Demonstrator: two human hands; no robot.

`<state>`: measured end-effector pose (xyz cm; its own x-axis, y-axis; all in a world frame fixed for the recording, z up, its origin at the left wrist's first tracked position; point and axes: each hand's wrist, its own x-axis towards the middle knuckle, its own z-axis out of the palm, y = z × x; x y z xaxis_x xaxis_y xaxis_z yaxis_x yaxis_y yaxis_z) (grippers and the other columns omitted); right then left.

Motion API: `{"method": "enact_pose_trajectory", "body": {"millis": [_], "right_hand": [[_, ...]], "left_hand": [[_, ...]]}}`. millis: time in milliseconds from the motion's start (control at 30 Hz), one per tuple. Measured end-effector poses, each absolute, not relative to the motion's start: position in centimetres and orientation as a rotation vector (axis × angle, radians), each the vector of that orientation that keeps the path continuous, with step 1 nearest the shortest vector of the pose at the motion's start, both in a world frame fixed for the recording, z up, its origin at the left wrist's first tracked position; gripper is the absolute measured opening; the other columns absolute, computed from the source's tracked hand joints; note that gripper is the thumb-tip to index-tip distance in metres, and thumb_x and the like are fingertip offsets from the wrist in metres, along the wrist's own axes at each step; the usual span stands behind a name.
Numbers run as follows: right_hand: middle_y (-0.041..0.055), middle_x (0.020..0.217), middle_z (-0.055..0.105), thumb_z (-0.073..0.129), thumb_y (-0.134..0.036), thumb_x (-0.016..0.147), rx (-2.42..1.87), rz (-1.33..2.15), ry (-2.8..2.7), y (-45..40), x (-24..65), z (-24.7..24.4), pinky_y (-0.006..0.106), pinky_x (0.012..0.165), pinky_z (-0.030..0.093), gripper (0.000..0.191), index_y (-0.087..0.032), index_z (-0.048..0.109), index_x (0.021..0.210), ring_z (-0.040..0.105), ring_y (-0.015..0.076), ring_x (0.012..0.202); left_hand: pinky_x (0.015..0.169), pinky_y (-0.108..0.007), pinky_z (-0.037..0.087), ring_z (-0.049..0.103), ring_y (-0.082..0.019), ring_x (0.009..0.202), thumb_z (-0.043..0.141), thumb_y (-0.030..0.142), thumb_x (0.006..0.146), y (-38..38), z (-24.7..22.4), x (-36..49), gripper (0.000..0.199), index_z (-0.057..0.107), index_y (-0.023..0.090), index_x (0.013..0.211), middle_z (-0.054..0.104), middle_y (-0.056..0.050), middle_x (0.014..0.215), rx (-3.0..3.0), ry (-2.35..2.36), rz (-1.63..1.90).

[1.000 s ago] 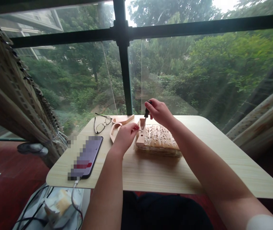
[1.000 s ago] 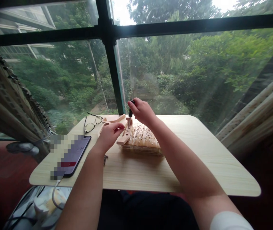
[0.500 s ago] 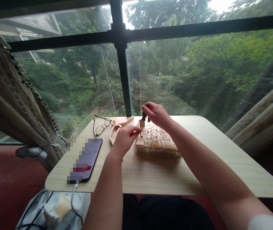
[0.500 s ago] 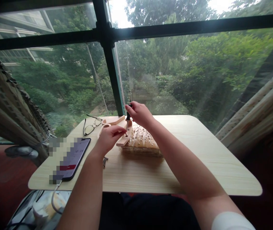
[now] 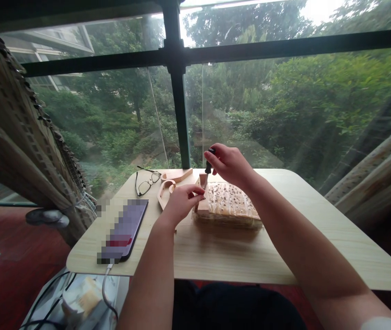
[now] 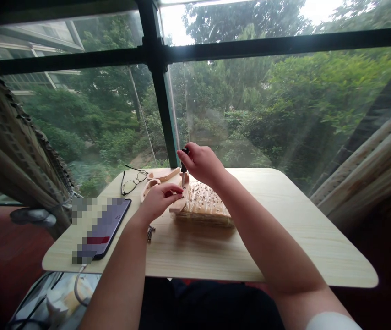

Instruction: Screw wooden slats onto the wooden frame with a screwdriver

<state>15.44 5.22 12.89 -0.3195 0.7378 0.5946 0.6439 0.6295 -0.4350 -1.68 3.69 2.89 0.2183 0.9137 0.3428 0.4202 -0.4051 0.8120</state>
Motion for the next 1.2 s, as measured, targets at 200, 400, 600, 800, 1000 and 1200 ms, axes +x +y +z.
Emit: {"method": "enact_pose_trajectory", "body": {"millis": [200, 400, 600, 800, 1000, 1200], "right_hand": [[0.0016, 0.061, 0.062, 0.048, -0.033, 0.093, -1.069, 0.165, -2.142, 4.6, 15.1, 13.2, 0.024, 0.056, 0.034, 0.022, -0.018, 0.054, 0.078, 0.058, 0.0130, 0.056], [0.0021, 0.061, 0.064, 0.049, -0.033, 0.093, -1.110, 0.194, -2.163, 4.7, 15.0, 13.0, 0.023, 0.056, 0.035, 0.024, -0.018, 0.052, 0.075, 0.058, 0.0119, 0.054], [0.0029, 0.062, 0.065, 0.049, -0.032, 0.093, -1.140, 0.230, -2.183, 4.8, 14.9, 13.0, 0.022, 0.053, 0.035, 0.024, -0.018, 0.051, 0.073, 0.058, 0.0114, 0.051], [0.0020, 0.062, 0.065, 0.052, -0.032, 0.091, -1.136, 0.266, -2.191, 4.9, 14.6, 12.6, 0.022, 0.054, 0.037, 0.018, -0.016, 0.058, 0.085, 0.058, 0.0115, 0.051], [0.0010, 0.066, 0.065, 0.052, -0.035, 0.090, -1.105, 0.162, -2.192, 5.0, 15.2, 12.8, 0.024, 0.059, 0.039, 0.030, -0.017, 0.066, 0.110, 0.058, 0.0132, 0.058], [0.0027, 0.074, 0.068, 0.051, -0.018, 0.085, -1.073, 0.151, -2.226, 4.3, 16.0, 13.9, 0.024, 0.062, 0.039, 0.029, -0.016, 0.071, 0.107, 0.058, 0.0125, 0.062]], "left_hand": [[0.069, -0.027, 0.049, 0.064, -0.015, 0.073, 0.067, 0.025, 0.074, 3.7, 2.8, -1.8, 0.014, 0.070, 0.016, 0.084, 0.072, -0.005, 0.083, 1.816, 1.185, 1.096], [0.071, -0.028, 0.049, 0.064, -0.016, 0.075, 0.068, 0.029, 0.073, 3.7, 2.7, -1.8, 0.021, 0.071, 0.014, 0.086, 0.073, -0.006, 0.086, 1.762, 1.167, 1.068], [0.073, -0.028, 0.049, 0.065, -0.017, 0.078, 0.068, 0.031, 0.073, 3.7, 2.7, -1.9, 0.021, 0.071, 0.013, 0.085, 0.073, -0.007, 0.086, 1.738, 1.166, 1.041], [0.069, -0.026, 0.048, 0.064, -0.015, 0.073, 0.068, 0.029, 0.074, 3.8, 2.6, -2.1, 0.020, 0.071, 0.013, 0.085, 0.072, -0.006, 0.082, 1.737, 1.167, 1.024], [0.066, -0.026, 0.048, 0.064, -0.016, 0.073, 0.068, 0.027, 0.074, 4.1, 2.3, -2.1, 0.020, 0.072, 0.015, 0.088, 0.072, -0.006, 0.081, 1.732, 1.208, 1.001], [0.062, -0.025, 0.047, 0.064, -0.015, 0.069, 0.067, 0.026, 0.076, 4.2, 2.0, -2.0, 0.018, 0.071, 0.015, 0.089, 0.071, -0.005, 0.077, 1.717, 1.190, 1.001]]}}
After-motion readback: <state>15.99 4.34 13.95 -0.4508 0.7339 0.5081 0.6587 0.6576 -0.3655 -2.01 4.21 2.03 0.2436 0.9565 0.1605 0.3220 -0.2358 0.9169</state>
